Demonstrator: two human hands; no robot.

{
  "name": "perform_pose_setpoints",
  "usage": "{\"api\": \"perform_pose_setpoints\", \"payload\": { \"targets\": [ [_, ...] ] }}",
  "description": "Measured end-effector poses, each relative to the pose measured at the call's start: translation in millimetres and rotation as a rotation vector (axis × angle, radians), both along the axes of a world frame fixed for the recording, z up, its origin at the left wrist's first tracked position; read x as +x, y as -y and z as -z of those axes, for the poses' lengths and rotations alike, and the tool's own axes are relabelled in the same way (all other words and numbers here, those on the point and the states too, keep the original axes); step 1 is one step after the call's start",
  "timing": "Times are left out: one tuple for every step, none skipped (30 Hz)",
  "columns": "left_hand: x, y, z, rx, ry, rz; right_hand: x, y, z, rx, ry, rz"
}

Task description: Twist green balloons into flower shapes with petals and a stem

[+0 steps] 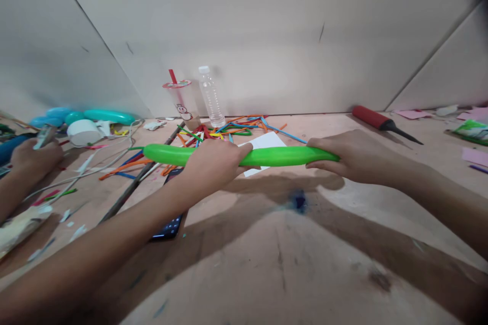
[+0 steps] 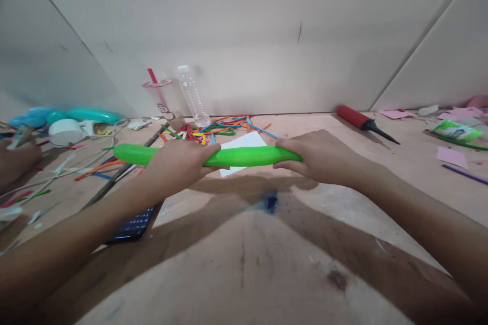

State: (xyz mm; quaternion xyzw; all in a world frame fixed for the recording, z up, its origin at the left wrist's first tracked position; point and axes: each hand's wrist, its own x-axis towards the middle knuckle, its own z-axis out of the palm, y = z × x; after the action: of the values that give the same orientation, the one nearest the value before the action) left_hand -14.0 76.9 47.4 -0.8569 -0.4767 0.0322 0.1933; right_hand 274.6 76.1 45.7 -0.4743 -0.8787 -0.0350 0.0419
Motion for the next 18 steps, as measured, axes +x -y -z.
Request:
{"api": "perform_pose_setpoints", "payload": {
  "targets": [
    [-0.2, -0.2, -0.4, -0.016, 0.002, 0.014, -0.1, 0.1, 0.0, -0.015, 0.004, -0.004],
    [-0.4, -0.4, -0.5, -0.031, 0.011, 0.031, -0.7, 0.3, 0.4, -0.027, 0.009, -0.01],
    [-0.7, -0.7, -0.3, -0.041, 0.023, 0.05, -1.7, 0.7, 1.3, -0.034, 0.013, -0.019],
    [-1.2, -1.2, 0.1, -0.048, 0.034, 0.071, -2.9, 1.2, 2.4, -0.035, 0.018, -0.026],
    [-1.9, -1.8, 0.6, -0.048, 0.046, 0.093, -4.3, 1.8, 3.7, -0.029, 0.022, -0.033],
    [-3.1, -2.7, 1.1, -0.04, 0.055, 0.116, -5.7, 2.4, 4.9, -0.021, 0.024, -0.036],
    [-4.5, -3.7, 1.4, -0.026, 0.064, 0.139, -6.9, 3.0, 6.0, -0.008, 0.026, -0.033],
    [-6.3, -4.9, 1.3, -0.007, 0.073, 0.159, -8.0, 3.6, 6.8, 0.005, 0.032, -0.029],
    [-8.2, -5.9, 0.8, 0.01, 0.084, 0.173, -8.7, 4.1, 7.4, 0.022, 0.035, -0.025],
    [-10.3, -6.9, -0.2, 0.024, 0.094, 0.179, -9.3, 4.6, 7.6, 0.045, 0.036, -0.018],
    [-12.3, -7.6, -1.6, 0.034, 0.098, 0.181, -9.6, 5.0, 7.6, 0.077, 0.032, -0.014],
    [-14.1, -8.0, -3.5, 0.041, 0.096, 0.178, -9.8, 5.3, 7.4, 0.111, 0.026, -0.015],
    [-15.7, -8.0, -5.8, 0.047, 0.086, 0.173, -9.8, 5.6, 7.2, 0.144, 0.018, -0.018],
    [-16.9, -7.7, -8.3, 0.051, 0.068, 0.167, -9.8, 5.8, 6.9, 0.168, 0.009, -0.024],
    [-17.7, -7.1, -10.9, 0.055, 0.043, 0.159, -9.6, 6.0, 6.8, 0.183, 0.002, -0.032],
    [-18.1, -6.4, -13.5, 0.059, 0.014, 0.147, -9.2, 6.0, 6.8, 0.186, -0.003, -0.042],
    [-18.3, -5.5, -16.0, 0.058, -0.016, 0.132, -8.7, 5.9, 7.1, 0.183, -0.01, -0.053],
    [-18.2, -4.6, -18.1, 0.055, -0.041, 0.116, -8.0, 5.6, 7.6, 0.18, -0.02, -0.065]
  ]
}}
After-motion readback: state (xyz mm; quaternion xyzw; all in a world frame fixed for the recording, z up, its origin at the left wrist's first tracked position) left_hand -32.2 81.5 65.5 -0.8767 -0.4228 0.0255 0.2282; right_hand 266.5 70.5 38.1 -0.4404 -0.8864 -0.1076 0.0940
